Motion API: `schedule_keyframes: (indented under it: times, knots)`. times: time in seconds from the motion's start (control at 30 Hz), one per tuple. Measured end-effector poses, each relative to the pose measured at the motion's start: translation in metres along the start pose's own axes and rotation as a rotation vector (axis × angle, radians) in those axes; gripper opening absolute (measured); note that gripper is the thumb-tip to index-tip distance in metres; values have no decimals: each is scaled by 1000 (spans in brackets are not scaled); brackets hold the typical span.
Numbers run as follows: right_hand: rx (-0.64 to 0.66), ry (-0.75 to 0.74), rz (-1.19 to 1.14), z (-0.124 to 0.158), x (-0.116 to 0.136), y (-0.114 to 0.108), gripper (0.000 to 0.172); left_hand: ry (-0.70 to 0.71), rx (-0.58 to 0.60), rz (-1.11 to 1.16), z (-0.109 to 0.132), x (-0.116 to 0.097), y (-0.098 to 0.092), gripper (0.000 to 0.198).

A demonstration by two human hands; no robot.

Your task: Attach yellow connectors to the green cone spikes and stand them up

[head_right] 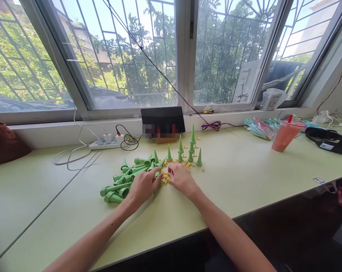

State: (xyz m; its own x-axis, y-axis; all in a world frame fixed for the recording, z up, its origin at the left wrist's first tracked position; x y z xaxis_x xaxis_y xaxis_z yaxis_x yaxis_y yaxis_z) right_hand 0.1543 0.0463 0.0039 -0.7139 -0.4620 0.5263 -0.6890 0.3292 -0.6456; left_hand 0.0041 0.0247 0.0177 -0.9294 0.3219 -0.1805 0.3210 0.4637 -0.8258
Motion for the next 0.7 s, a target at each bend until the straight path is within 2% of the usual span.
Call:
schedule_keyframes:
  times: [0.17,0.27,0.7]
  knots:
    - [48,-18,-2,1,-1,4,11,-34,-119,156,1,-2,-3,33]
    - [80,-19,-1,1,-2,6,11,-10,-155,237,2,-4,-2,30]
    - [138,10,22,2,8,-1,15,69,-98,280,5,-8,0,27]
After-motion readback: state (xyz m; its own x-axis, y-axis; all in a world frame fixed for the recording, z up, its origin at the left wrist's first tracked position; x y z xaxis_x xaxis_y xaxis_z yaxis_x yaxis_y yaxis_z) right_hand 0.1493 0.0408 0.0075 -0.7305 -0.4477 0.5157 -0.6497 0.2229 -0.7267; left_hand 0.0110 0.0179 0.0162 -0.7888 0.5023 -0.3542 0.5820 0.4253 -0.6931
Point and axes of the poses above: each hand's wrist, its own z-axis away from the middle knuckle, its own y-axis out of the palm, x = y × z, the point moved 3 cm from there along -z, towards the middle knuckle, and after that the axes turned 15 degrees about -x, right-handed, at the moved point
